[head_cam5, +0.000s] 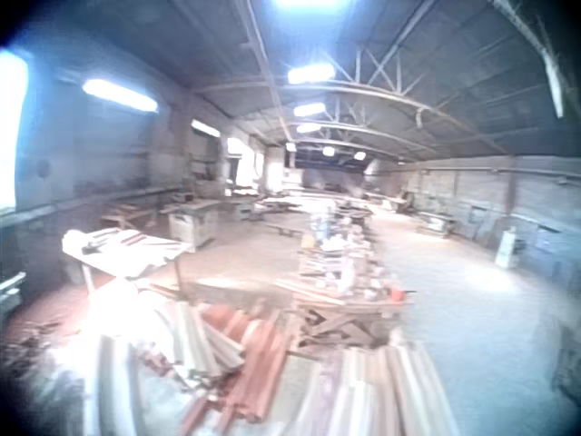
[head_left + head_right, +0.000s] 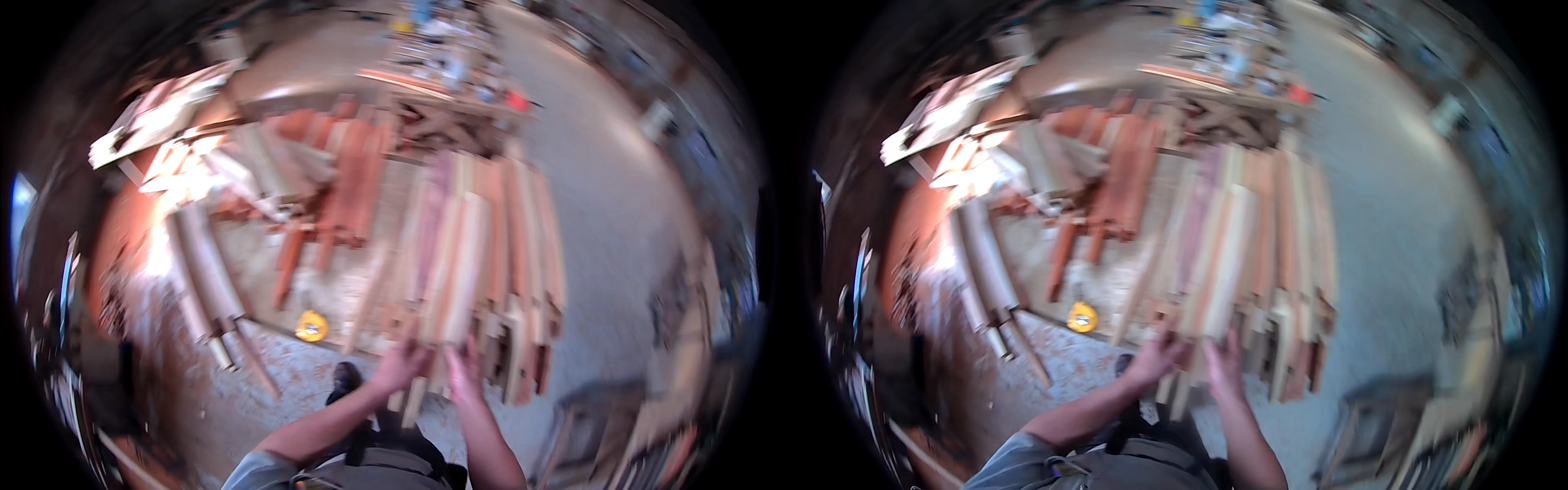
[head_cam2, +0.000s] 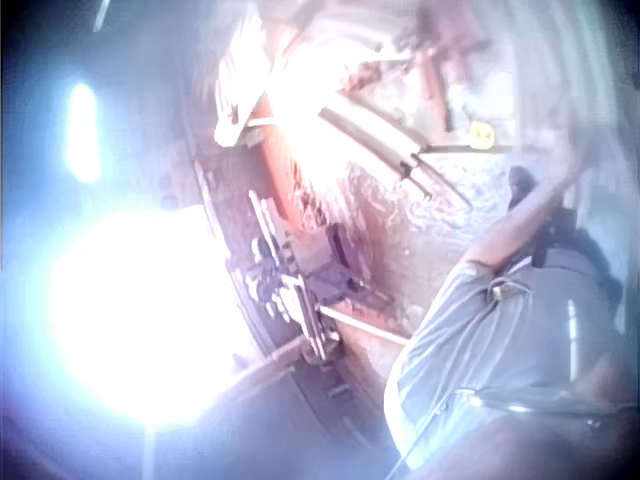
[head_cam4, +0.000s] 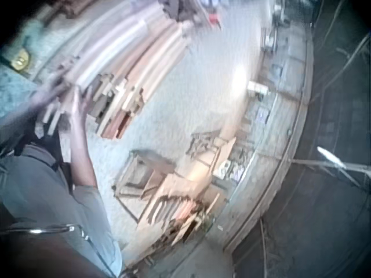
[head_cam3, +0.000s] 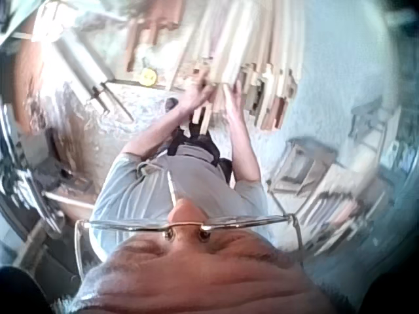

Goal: The person sorts and measures wooden planks in a workshop. They pick up planks, measure them with a tape measure, and stack them on a workbench.

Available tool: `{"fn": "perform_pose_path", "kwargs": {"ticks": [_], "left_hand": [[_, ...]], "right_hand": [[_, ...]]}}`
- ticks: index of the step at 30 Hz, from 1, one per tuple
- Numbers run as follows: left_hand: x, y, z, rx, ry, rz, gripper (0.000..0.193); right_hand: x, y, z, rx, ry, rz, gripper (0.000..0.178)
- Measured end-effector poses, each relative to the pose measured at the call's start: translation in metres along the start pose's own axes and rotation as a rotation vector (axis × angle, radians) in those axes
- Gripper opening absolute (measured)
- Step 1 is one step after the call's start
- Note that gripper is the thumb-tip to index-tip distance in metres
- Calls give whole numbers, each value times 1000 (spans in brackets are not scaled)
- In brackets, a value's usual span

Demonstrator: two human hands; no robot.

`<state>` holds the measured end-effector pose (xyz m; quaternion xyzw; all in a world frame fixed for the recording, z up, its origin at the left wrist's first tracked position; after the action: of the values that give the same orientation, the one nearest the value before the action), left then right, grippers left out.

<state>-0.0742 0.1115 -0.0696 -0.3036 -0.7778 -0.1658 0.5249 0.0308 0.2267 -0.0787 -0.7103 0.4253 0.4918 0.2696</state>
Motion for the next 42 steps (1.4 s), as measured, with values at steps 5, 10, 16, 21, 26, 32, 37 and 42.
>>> {"fn": "perform_pose_path", "kwargs": {"ticks": [5,10,16,21,26,32,37,42], "left_hand": [[12,15,2,111,76,203,71],[15,19,-20,178,250,195,67],[46,-43,-87,334,200,113,67],[34,-122,-122,639,215,28,64],[-3,-214,-117,832,86,-65,64],[-38,-329,-61,948,188,-179,68],[-34,-395,-23,985,172,-101,71],[-2,-443,-44,607,-211,440,64]], "right_hand": [[-10,6,10,-73,25,99,58],[-24,9,-15,-110,-188,-90,57],[-45,53,-62,-295,-437,-333,70],[-50,149,-97,-729,-461,-259,70],[-12,268,-106,-954,-278,-237,61],[19,399,-98,-1057,-381,-333,52],[24,474,-88,-1064,-199,-365,48],[21,489,-78,-1075,-196,-456,49]]}}
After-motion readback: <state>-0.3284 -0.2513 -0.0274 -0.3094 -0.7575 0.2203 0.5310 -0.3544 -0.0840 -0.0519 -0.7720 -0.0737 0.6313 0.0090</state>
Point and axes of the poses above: each hand's wrist, its own z-axis towards the middle knuckle, its own y-axis out of the palm, x = y × z, the point moved 1 cm from there along z, towards the middle knuckle, and after that the axes turned 9 degrees about x, right-handed, at the moved point
